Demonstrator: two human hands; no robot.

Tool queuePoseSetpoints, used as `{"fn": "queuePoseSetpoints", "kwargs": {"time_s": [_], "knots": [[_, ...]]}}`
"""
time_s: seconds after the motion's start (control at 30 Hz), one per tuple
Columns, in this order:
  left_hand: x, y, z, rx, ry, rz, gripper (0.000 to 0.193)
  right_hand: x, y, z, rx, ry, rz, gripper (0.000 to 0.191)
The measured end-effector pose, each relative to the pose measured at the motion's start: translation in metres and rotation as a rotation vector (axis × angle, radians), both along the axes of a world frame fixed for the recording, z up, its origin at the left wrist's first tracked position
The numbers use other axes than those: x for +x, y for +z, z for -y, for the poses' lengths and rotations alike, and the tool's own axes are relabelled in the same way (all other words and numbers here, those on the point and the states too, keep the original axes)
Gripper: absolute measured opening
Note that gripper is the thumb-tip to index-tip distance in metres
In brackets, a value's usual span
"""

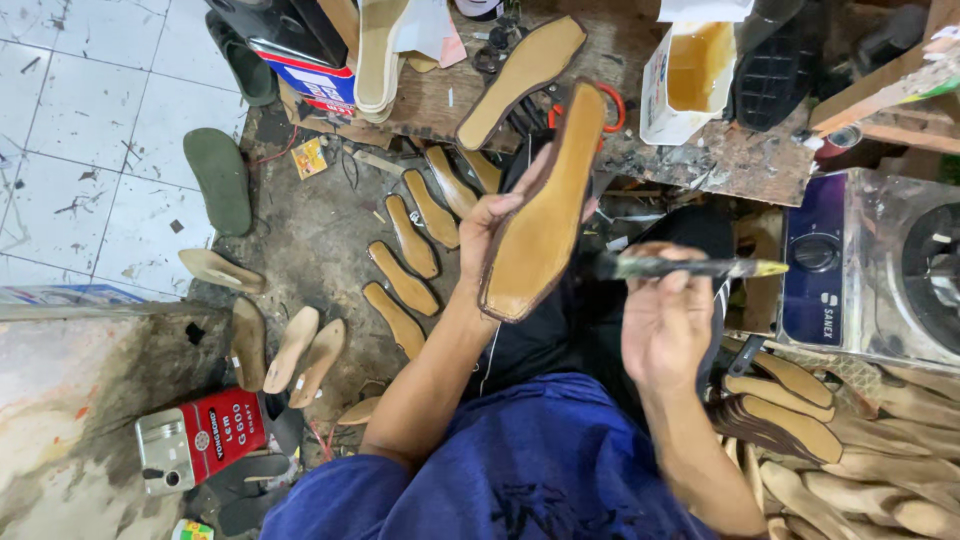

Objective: The person sits on the floor and applies glue to the edges of several shoe soles using a brush. They repeatedly dip the brush into a container of glue and spread it along the perimeter of each sole, then place the treated soles on the floor.

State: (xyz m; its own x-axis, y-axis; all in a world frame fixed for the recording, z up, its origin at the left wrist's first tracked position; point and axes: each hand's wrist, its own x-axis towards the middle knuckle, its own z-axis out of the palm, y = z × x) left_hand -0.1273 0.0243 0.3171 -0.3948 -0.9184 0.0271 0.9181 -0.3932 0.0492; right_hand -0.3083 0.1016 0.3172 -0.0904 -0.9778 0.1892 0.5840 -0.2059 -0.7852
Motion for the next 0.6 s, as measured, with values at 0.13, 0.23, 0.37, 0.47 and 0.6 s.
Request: {"fn": "queuePoseSetpoints", "kwargs": {"time_s": [0.13,0.23,0.37,0.47,0.6], "knots": [[-0.026,-0.021,-0.008,0.034,-0.337,-0.273,0.056,-0.035,-0.015,0.034,0.259,0.113,0.363,0.041],[-0.027,-0.031,-0.024,0.091,-0.407,-0.313,0.062,-0.044,-0.019,0.043,0.257,0.155,0.366,0.052],[-0.005,-0.033,-0.062,0.283,-0.261,0.017,0.061,-0.045,-0.015,0.041,0.123,-0.001,0.166,0.044],[0.014,-0.040,-0.086,0.177,-0.087,0.604,0.056,-0.037,-0.015,0.041,0.110,0.046,0.203,0.036],[0.062,-0.084,-0.109,0.397,0.320,0.606,0.056,-0.027,-0.025,0.049,0.076,0.158,0.098,0.043]]}}
